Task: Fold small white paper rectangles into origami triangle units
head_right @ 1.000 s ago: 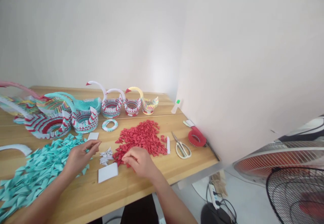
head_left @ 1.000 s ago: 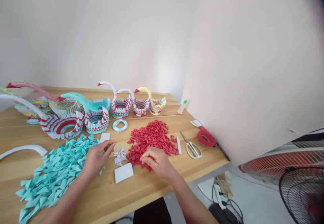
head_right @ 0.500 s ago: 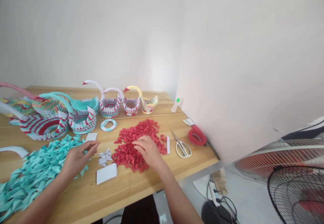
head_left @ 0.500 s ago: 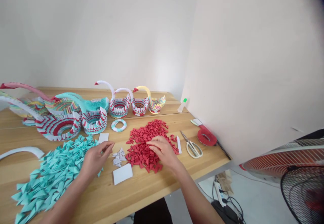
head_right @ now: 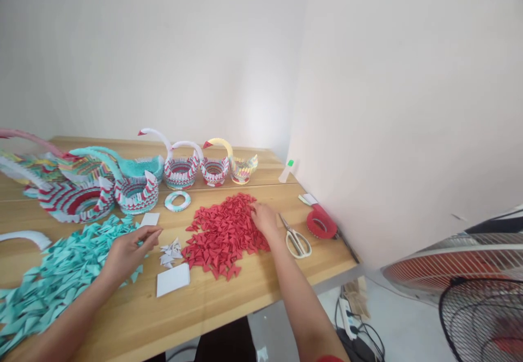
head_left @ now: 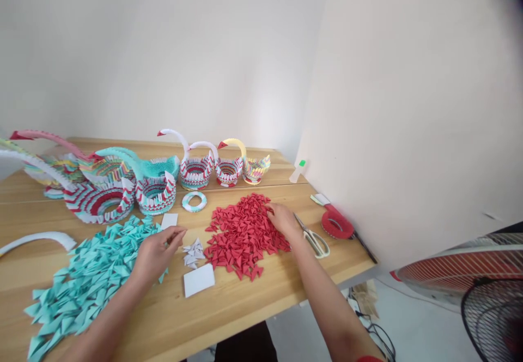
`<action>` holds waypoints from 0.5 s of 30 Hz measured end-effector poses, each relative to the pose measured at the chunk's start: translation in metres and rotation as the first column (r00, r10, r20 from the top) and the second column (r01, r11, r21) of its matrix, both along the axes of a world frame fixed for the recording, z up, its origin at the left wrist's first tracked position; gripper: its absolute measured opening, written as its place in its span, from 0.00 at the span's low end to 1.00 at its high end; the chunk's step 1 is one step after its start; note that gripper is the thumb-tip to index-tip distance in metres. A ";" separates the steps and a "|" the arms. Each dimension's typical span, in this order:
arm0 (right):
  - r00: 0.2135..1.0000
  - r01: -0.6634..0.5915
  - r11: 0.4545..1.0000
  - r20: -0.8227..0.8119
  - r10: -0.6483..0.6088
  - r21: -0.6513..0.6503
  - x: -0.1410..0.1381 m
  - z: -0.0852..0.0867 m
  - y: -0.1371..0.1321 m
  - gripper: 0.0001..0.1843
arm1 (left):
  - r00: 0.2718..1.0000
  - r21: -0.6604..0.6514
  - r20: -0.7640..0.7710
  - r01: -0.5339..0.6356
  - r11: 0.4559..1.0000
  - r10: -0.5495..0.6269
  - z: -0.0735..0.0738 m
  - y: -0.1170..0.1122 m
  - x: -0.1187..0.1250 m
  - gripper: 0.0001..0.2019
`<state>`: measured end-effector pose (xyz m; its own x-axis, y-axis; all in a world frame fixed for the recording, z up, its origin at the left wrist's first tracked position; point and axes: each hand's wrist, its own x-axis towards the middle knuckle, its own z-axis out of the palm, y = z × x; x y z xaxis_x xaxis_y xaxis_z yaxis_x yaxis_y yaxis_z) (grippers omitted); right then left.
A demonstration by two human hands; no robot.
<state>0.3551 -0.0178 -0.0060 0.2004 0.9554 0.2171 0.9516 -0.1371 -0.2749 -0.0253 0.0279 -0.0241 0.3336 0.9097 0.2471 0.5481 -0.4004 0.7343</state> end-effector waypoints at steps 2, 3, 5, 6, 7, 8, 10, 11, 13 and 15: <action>1.000 0.012 1.000 -0.016 -0.012 0.003 -0.003 -0.001 0.002 0.13 | 1.000 0.003 -0.001 0.004 1.000 -0.004 0.001 -0.001 0.000 0.19; 1.000 0.008 1.000 -0.028 -0.008 0.010 -0.005 -0.001 0.002 0.12 | 1.000 0.002 -0.001 0.011 1.000 -0.011 0.001 -0.001 0.000 0.19; 0.998 -0.021 0.999 -0.059 0.023 0.036 -0.008 0.003 0.001 0.11 | 1.000 -0.001 0.001 0.020 1.000 -0.020 0.002 -0.002 0.001 0.19; 0.996 -0.040 0.998 -0.079 0.044 0.053 -0.010 0.006 -0.001 0.11 | 1.000 -0.007 0.000 0.020 1.000 -0.020 0.003 -0.002 0.001 0.19; 0.993 -0.060 0.996 -0.098 0.067 0.072 -0.013 0.009 -0.003 0.11 | 1.000 -0.012 -0.003 0.016 1.000 -0.016 0.003 -0.003 0.001 0.19; 0.990 -0.077 0.993 -0.113 0.087 0.088 -0.016 0.012 -0.005 0.11 | 1.000 -0.016 -0.007 0.011 1.000 -0.011 0.004 -0.003 0.001 0.19; 0.977 -0.084 0.988 -0.183 0.107 0.129 -0.025 0.017 -0.010 0.13 | 1.000 -0.015 -0.017 0.003 1.000 -0.003 0.005 -0.003 0.002 0.19; 0.965 -0.072 0.986 -0.239 0.107 0.150 -0.031 0.019 -0.014 0.14 | 1.000 -0.012 -0.021 0.004 1.000 -0.004 0.005 -0.003 0.002 0.19; 0.928 -0.042 0.980 -0.355 0.111 0.196 -0.042 0.022 -0.020 0.13 | 1.000 -0.002 -0.018 0.007 1.000 -0.007 0.006 -0.003 0.002 0.18; 0.905 -0.043 0.967 -0.401 0.145 0.252 -0.052 0.025 -0.026 0.10 | 1.000 0.011 -0.007 0.006 1.000 -0.005 0.007 -0.003 0.003 0.18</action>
<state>0.3035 -0.0433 0.0191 0.2321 0.9069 0.3518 0.7501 0.0634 -0.6583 -0.0223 0.0244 -0.0171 0.3403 0.9052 0.2544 0.5507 -0.4112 0.7264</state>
